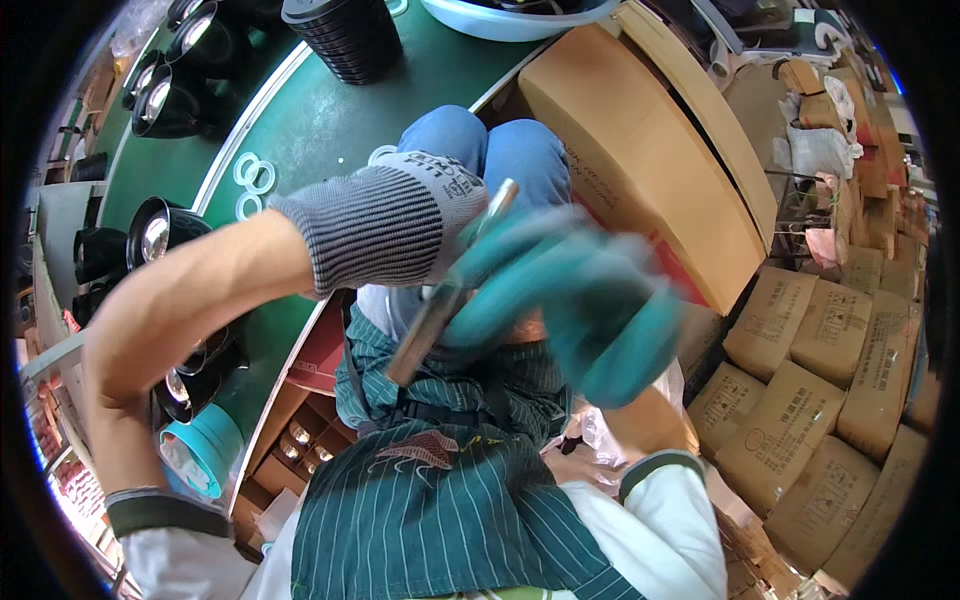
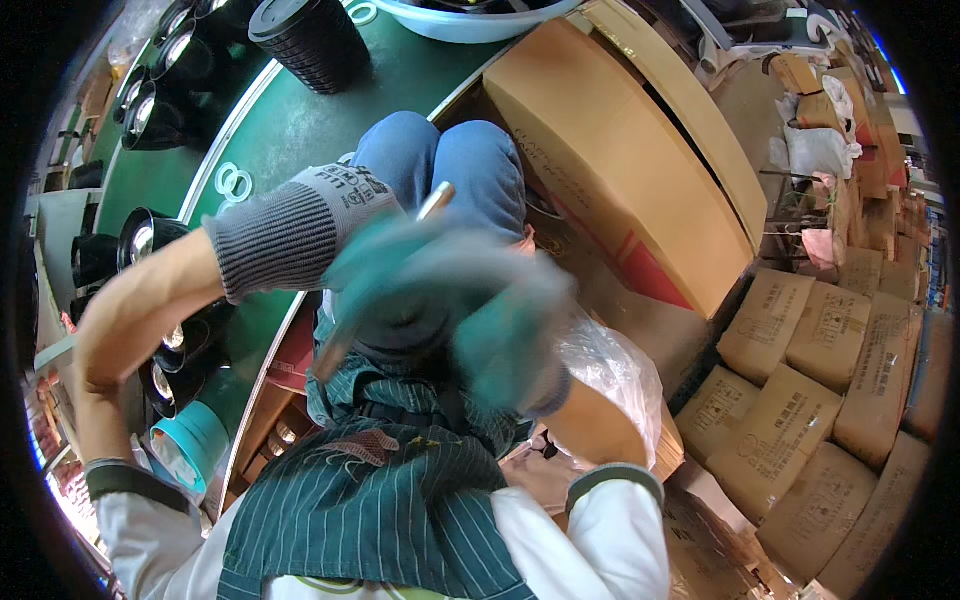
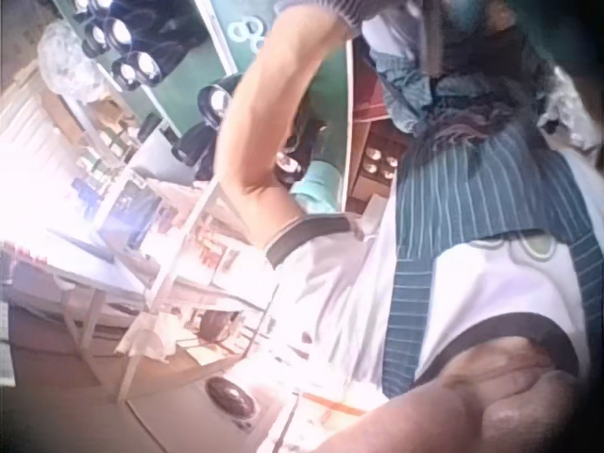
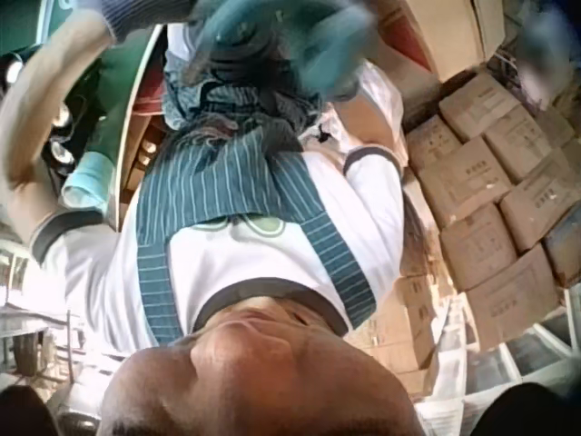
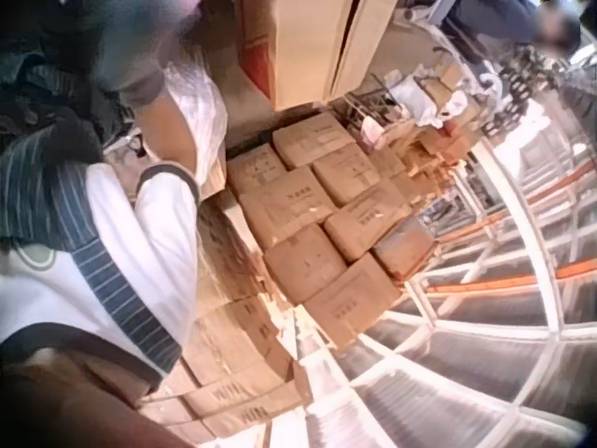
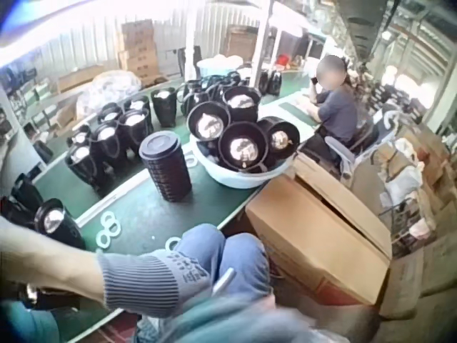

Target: The person assembles black kettles by inserting a metal rod into the base, screwing on a lid, and placing the finished unit on the table. The process is repeated for multiple kettles in a repetitive sequence.

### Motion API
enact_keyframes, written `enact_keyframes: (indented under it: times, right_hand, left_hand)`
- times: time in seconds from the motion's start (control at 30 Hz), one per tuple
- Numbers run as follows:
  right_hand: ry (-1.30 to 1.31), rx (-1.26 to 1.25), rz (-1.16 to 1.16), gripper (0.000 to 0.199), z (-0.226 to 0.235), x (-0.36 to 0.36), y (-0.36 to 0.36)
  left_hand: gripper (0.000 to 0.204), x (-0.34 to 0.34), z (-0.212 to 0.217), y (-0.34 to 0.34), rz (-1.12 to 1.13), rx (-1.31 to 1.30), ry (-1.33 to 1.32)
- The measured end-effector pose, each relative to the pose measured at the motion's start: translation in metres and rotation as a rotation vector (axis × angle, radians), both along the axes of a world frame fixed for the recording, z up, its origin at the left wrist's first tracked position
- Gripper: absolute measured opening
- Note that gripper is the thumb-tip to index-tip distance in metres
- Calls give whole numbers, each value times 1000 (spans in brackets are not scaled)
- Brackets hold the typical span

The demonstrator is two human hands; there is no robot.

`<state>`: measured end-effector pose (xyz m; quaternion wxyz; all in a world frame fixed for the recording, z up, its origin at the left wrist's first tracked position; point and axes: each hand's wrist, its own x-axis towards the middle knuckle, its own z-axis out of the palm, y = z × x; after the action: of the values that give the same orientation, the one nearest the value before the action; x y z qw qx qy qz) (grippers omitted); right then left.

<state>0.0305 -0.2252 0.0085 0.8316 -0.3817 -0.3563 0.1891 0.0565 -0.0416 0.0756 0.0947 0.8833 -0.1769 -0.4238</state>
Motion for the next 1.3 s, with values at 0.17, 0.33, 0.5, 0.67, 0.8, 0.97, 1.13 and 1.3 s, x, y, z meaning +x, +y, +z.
enact_keyframes:
  times: [0.17, 0.33, 0.5, 0.67, 0.8, 0.97, 1.13, 1.3]
  right_hand:
    - [927, 209, -97, 57, -58, 10, -33]
    - [753, 100, -100, 41, -124, 5, -2]
    - [1269, -149, 94, 33, -93, 56, 27]
    - [1043, -58, 59, 38, -95, 18, 34]
    - [968, 221, -43, 44, -85, -5, 14]
    - [762, 182, -313, 46, -61, -38, 5]
    - [661, 31, -255, 31, -76, -17, -17]
    - [-180, -844, -250, 95, -52, -59, -39]
  left_hand:
    - [61, -37, 33, -44, 117, 227, 34]
    - [97, -56, -3, -79, 295, 524, -46]
    - [99, -66, -11, -71, 315, 360, -240]
    - [92, -84, -16, -48, 297, 271, -204]
    - [90, -87, -16, -31, 160, 151, -249]
    - [89, -81, -33, 11, -91, -176, -402]
    - [76, -66, -24, -1, 8, -107, -384]
    - [50, -103, -58, 55, 812, -528, -874]
